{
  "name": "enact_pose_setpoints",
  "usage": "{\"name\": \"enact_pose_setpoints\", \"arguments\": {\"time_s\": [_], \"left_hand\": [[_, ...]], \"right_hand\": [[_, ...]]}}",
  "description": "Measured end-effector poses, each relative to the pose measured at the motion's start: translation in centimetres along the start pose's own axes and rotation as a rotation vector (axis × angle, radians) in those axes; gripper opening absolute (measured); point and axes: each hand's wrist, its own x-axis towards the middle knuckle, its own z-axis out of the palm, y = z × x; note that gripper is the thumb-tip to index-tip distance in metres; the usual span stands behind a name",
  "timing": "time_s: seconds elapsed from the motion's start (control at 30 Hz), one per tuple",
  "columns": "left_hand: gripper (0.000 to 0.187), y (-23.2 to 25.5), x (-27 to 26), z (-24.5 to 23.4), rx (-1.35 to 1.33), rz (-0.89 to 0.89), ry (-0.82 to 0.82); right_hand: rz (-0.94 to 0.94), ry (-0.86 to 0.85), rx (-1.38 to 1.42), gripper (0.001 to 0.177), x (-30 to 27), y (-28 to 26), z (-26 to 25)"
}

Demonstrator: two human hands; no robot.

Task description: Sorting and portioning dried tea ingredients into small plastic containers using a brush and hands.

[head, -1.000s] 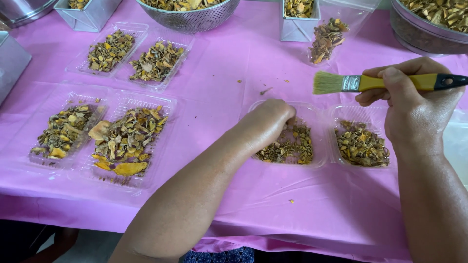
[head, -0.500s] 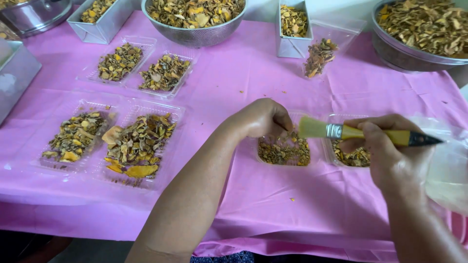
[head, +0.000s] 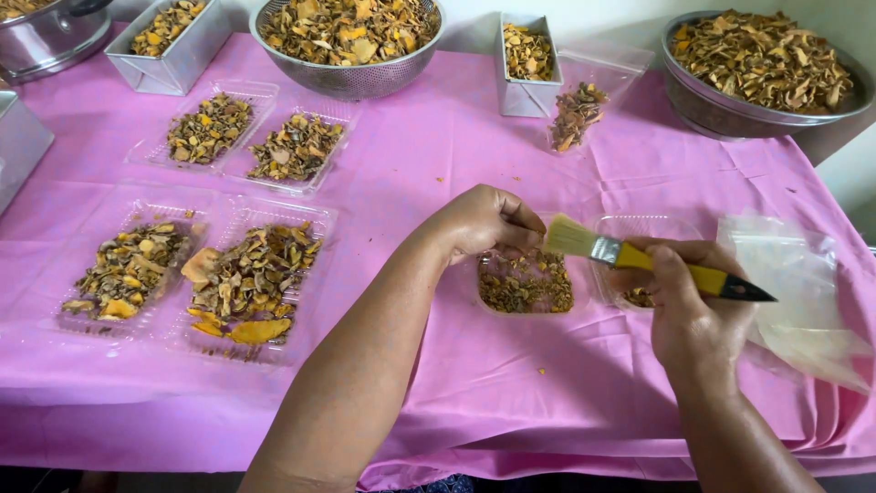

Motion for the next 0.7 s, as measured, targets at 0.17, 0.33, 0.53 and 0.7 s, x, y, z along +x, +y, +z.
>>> {"name": "enact_pose_setpoints", "arguments": {"time_s": [0.17,0.33,0.53,0.7], "left_hand": [[0.020,-1.3,1.1,-0.4,-0.060,-0.030,0.063],[0.016,-1.7,1.6,-0.2,-0.122,-0.021,0.052],[0.021,-1.6,1.6,0.2,-0.220,-0.075,0.159],[0.016,-0.1,0.1,1.0,-0.048,-0.052,0.095]], "right_hand": [[0.110,-0.093,-0.072,0.008,-0.7,-0.2,0.5],[-0.011,0.036,-0.123,0.012,-0.7,-1.2,0.8],[0.092,-0.082,-0.136,0.011,-1.1,-1.3,0.9],[-0.020,0.051,-0.098,0.012,-0.6,-2.0,0.9]]}}
